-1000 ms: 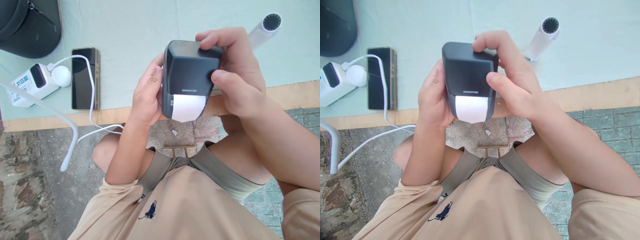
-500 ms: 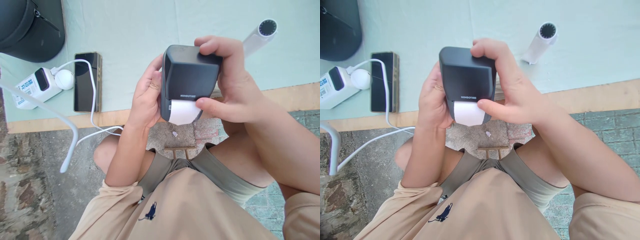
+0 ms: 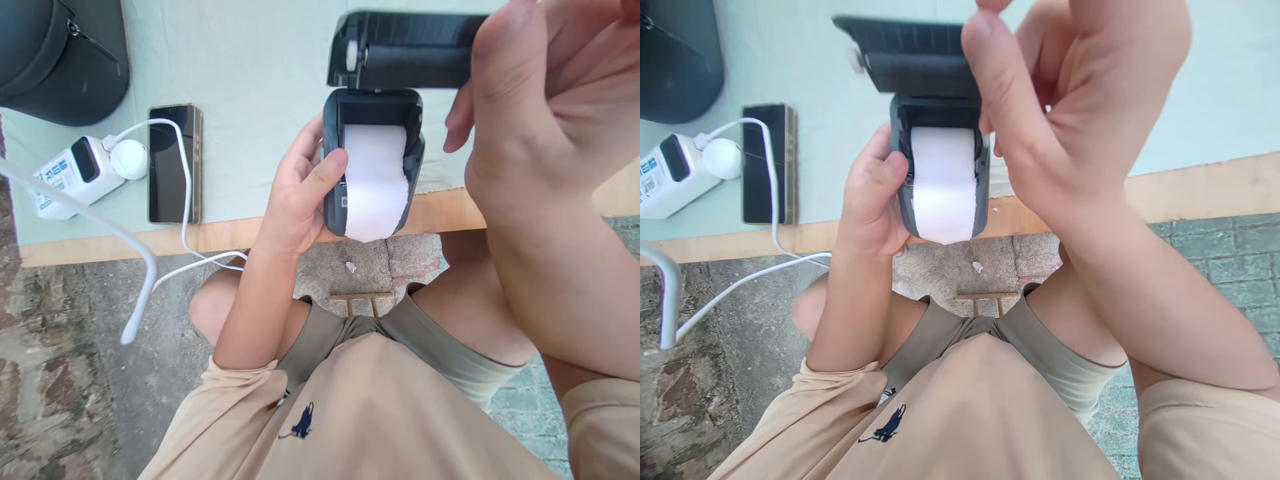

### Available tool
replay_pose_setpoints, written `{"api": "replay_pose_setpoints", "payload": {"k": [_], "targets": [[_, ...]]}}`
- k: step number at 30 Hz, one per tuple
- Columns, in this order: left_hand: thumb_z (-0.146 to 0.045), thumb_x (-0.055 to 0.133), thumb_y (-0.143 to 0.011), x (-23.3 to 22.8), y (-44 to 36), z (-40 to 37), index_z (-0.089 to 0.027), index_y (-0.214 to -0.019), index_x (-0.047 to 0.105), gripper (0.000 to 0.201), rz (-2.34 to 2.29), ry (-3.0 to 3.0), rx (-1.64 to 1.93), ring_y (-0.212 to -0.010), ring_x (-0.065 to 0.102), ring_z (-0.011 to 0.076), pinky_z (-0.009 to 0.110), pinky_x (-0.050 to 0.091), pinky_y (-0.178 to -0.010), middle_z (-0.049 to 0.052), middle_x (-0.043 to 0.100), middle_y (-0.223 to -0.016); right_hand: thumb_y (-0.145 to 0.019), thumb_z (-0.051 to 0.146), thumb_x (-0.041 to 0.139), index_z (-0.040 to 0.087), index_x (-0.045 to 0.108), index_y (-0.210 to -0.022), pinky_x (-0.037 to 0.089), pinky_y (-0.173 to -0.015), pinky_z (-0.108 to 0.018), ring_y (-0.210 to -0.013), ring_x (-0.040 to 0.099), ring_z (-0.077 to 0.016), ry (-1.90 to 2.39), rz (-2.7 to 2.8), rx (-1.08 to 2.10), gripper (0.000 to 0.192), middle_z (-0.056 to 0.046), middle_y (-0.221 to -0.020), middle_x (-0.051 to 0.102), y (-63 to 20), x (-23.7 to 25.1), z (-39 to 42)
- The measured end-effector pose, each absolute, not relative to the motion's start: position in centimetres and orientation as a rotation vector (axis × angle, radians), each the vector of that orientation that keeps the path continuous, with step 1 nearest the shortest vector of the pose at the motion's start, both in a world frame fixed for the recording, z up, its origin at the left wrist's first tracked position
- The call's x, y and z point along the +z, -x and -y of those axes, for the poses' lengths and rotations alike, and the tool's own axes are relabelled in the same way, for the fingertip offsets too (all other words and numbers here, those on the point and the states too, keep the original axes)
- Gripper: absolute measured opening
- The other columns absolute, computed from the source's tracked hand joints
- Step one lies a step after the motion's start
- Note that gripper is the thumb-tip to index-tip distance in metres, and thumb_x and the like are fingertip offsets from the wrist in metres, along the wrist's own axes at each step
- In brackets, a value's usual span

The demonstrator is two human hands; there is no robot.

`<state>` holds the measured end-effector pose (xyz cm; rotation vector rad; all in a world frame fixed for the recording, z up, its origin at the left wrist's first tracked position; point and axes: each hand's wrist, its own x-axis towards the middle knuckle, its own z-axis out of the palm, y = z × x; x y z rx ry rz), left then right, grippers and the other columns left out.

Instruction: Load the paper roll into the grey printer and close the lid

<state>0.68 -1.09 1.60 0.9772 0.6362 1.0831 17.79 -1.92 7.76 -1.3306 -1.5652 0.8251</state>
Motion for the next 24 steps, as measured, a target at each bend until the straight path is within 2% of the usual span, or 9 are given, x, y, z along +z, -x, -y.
{"api": "replay_pose_setpoints", "payload": {"k": [2,4,6,10,15,19,24], "targets": [[-0.034,0.059,-0.078,1.5,-0.7,1.0,-0.031,-0.111,0.056,0.034,-0.604,-0.975,1.098,-0.139,0.029,0.0286,0.045,0.039,-0.114,-0.004,0.060,-0.123,-0.084,0.049,0.042,0.032,0.046,-0.110,0.048,-0.061,-0.022,-0.082,0.060,-0.0073,1.403,1.586,0.486,0.032,0.004,-0.095,0.055,-17.4,8.2,1.4],[-0.035,0.061,-0.077,1.4,-0.7,1.0,-0.032,-0.113,0.055,0.037,-0.595,-0.965,1.101,-0.139,0.029,0.0283,0.044,0.040,-0.113,-0.005,0.061,-0.123,-0.087,0.046,0.038,0.027,0.049,-0.104,0.048,-0.058,-0.024,-0.085,0.059,-0.0094,1.472,1.711,0.392,0.028,0.002,-0.099,0.056,-17.4,8.4,1.1],[-0.034,0.059,-0.079,1.5,-0.7,1.0,-0.031,-0.115,0.053,0.037,-0.605,-0.949,1.090,-0.138,0.032,0.0264,0.043,0.040,-0.113,-0.006,0.060,-0.124,-0.087,0.037,0.037,0.024,0.052,-0.097,0.050,-0.064,-0.027,-0.083,0.058,-0.0104,1.521,1.934,0.315,0.023,0.002,-0.099,0.056,-17.6,8.4,1.0],[-0.031,0.054,-0.083,2.0,-0.6,1.3,-0.025,-0.118,0.050,0.035,-0.604,-0.927,1.079,-0.133,0.040,0.0235,0.041,0.041,-0.112,-0.003,0.057,-0.127,-0.079,0.033,0.046,0.025,0.056,-0.096,0.048,-0.070,-0.037,-0.069,0.054,-0.0128,1.613,2.343,0.134,0.021,0.001,-0.074,0.055,-17.6,8.2,0.8],[-0.034,0.059,-0.080,2.3,-0.5,1.3,-0.027,-0.116,0.053,0.037,-0.666,-0.964,1.009,-0.136,0.036,0.0242,0.037,0.038,-0.114,-0.005,0.056,-0.128,-0.077,0.044,0.049,0.036,0.050,-0.109,0.045,-0.068,-0.041,-0.079,0.052,-0.0208,1.943,2.533,0.115,0.033,-0.004,-0.079,0.052,-17.3,8.6,0.2],[-0.040,0.060,-0.078,1.8,-0.6,1.0,-0.030,-0.114,0.055,0.038,-0.654,-0.981,1.010,-0.136,0.036,0.0263,0.040,0.037,-0.114,-0.006,0.056,-0.128,-0.074,0.045,0.053,0.040,0.050,-0.109,0.040,-0.062,-0.036,-0.069,0.047,-0.0163,1.931,2.575,0.182,0.035,-0.003,-0.075,0.052,-17.7,8.7,0.0],[-0.039,0.058,-0.080,1.9,-0.6,1.2,-0.027,-0.116,0.053,0.038,-0.621,-0.967,1.012,-0.132,0.041,0.0264,0.039,0.042,-0.110,-0.002,0.057,-0.127,-0.070,0.033,0.063,0.032,0.053,-0.104,0.040,-0.064,-0.031,-0.068,0.053,-0.0086,1.469,2.376,0.430,0.035,0.006,-0.087,0.060,-18.6,9.0,0.9]]}}
